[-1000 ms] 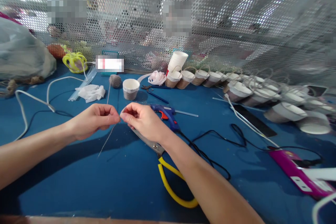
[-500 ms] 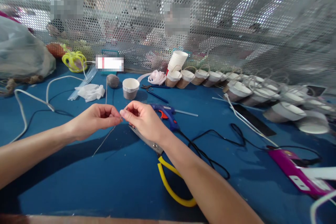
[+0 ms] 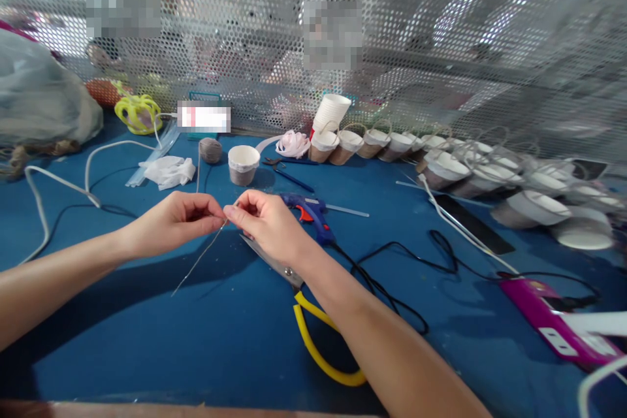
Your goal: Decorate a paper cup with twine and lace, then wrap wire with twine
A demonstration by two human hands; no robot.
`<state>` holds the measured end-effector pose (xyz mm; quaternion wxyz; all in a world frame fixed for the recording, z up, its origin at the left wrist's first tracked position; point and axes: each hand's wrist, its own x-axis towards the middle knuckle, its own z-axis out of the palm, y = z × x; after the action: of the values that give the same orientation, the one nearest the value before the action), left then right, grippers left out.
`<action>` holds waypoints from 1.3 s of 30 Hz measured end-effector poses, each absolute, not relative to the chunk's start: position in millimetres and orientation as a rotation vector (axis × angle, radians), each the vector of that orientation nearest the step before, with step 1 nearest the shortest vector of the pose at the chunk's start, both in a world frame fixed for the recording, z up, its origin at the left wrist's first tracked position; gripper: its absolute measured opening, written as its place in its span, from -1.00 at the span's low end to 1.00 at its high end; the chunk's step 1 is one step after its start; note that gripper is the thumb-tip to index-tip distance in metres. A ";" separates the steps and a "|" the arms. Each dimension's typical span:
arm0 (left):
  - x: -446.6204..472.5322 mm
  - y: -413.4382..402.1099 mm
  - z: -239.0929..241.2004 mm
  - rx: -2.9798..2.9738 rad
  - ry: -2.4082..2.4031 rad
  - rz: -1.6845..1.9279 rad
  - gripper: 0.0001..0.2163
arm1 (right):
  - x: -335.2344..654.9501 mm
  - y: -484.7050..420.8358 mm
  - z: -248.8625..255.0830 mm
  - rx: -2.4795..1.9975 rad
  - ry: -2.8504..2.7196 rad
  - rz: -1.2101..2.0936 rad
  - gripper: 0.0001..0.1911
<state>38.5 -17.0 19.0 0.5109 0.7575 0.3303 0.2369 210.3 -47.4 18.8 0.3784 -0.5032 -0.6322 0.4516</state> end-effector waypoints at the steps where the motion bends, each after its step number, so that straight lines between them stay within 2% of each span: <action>1: 38.5 -17.3 18.8 1.842 0.797 0.586 -0.86 | 210.2 -47.2 18.2 -1.276 -1.596 1.181 -0.73; 5: 39.3 -19.2 17.5 1.852 0.806 0.638 -0.87 | 209.9 -47.5 18.1 -1.273 -1.585 1.174 -0.73; 16: 44.6 -21.9 11.0 1.738 0.894 0.666 -0.86 | 200.8 -51.2 20.7 -1.362 -1.658 0.860 -0.75; 24: 44.1 -16.3 16.9 1.399 0.798 0.591 -0.82 | 205.4 -48.0 20.0 -1.205 -1.510 1.214 -0.79; 28: 45.7 -12.8 17.7 1.226 0.752 0.563 -0.78 | 208.1 -44.6 16.5 -1.176 -1.419 1.264 -0.82; 35: 39.8 -16.8 8.8 1.055 0.678 0.509 -0.76 | 205.3 -44.7 15.2 -1.116 -1.423 1.418 -0.75; 39: 38.1 -25.0 4.9 1.062 0.685 0.560 -0.74 | 198.5 -47.5 15.0 -1.134 -1.445 1.370 -0.71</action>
<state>38.1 -25.0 4.9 0.7704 0.4899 0.3159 0.2582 198.5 -47.5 15.0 0.4122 -0.4509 -0.5746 0.5447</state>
